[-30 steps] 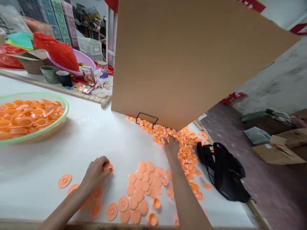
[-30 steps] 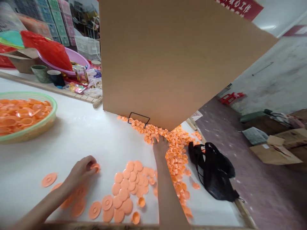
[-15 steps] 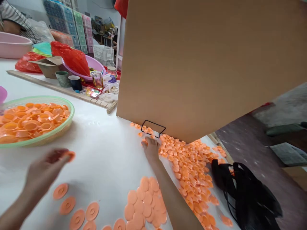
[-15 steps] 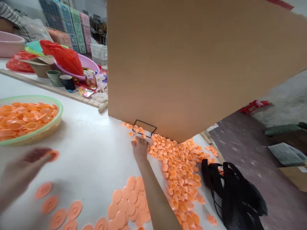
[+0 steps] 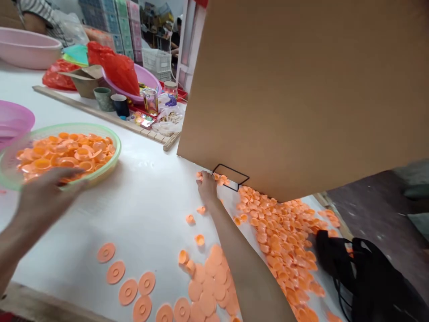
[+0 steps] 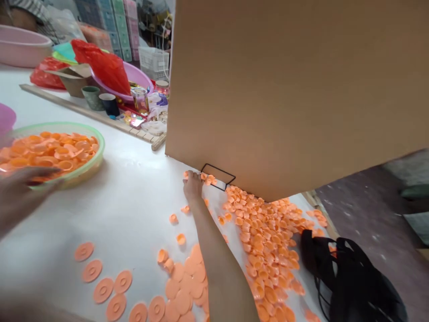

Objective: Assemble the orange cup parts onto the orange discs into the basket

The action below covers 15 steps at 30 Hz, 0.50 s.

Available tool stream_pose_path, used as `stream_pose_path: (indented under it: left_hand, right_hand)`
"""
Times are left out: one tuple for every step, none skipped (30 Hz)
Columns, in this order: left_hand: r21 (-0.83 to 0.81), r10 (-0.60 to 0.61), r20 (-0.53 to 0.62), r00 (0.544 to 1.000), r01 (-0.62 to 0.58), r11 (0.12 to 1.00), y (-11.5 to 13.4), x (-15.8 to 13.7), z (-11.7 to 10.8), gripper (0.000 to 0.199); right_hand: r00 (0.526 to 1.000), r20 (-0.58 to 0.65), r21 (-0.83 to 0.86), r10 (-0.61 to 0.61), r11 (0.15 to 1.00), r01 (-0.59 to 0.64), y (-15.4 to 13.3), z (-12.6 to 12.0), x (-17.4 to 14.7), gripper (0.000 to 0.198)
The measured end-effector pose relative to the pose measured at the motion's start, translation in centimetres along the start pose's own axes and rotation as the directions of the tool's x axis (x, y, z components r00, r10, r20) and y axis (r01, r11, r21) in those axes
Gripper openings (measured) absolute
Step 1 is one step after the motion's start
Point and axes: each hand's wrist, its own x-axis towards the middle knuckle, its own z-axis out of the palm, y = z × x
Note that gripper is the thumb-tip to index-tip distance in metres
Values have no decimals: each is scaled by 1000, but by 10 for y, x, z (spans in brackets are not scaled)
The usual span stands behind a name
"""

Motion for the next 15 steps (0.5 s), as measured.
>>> stream_pose_path:
  left_hand:
    - [-79,75,163,984,-62,995,5,-26,10,43]
    - [-176,202,338,919,-149,973,10,-53,21,34]
    - [-277,345,478,808,-234,932,14,-80,32,25]
    - [-344,453,566,689,-302,889,17,-105,43,18]
    - [-367,514,603,611,-359,858,21,-128,52,20]
    - [-370,548,619,563,-407,835,24,-147,61,25]
    - [-354,565,620,545,-448,821,28,-161,68,29]
    - [-333,573,611,547,-480,812,33,-170,73,30]
    - [-316,579,600,551,-502,805,38,-176,78,29]
    - [-303,584,587,561,-517,801,43,-177,82,25]
    - [-291,582,572,577,-520,803,48,-176,85,23]
    - [-281,573,556,603,-512,812,52,-174,88,22]
    - [-271,555,535,636,-493,827,55,-170,91,21]
    - [-265,535,513,671,-469,842,57,-167,94,20]
    - [-263,516,492,702,-445,856,57,-164,97,19]
  right_hand:
    - [1000,6,9,-5,1000,5,0,3,-14,35]
    - [1000,6,27,-18,999,17,0,4,-30,35]
    - [999,1,54,-35,998,35,0,4,-46,36]
    - [998,-6,88,-54,995,55,0,2,-62,37]
    - [997,-12,127,-75,989,76,0,0,-77,39]
    - [995,-10,168,-96,981,96,0,-3,-90,40]
    - [994,5,210,-113,971,110,1,-7,-100,42]
    - [992,27,255,-126,960,115,2,-10,-108,43]
    - [991,44,299,-127,948,108,3,-12,-114,43]
    - [992,48,336,-114,937,92,4,-15,-118,41]
    - [996,38,364,-86,929,67,5,-17,-119,39]
    - [999,14,381,-48,924,39,5,-18,-119,37]
    - [1000,-17,387,-14,922,20,4,-20,-118,37]
    - [999,-45,380,1,925,17,2,-20,-116,37]
    - [998,-56,362,-11,932,30,-1,-21,-114,38]
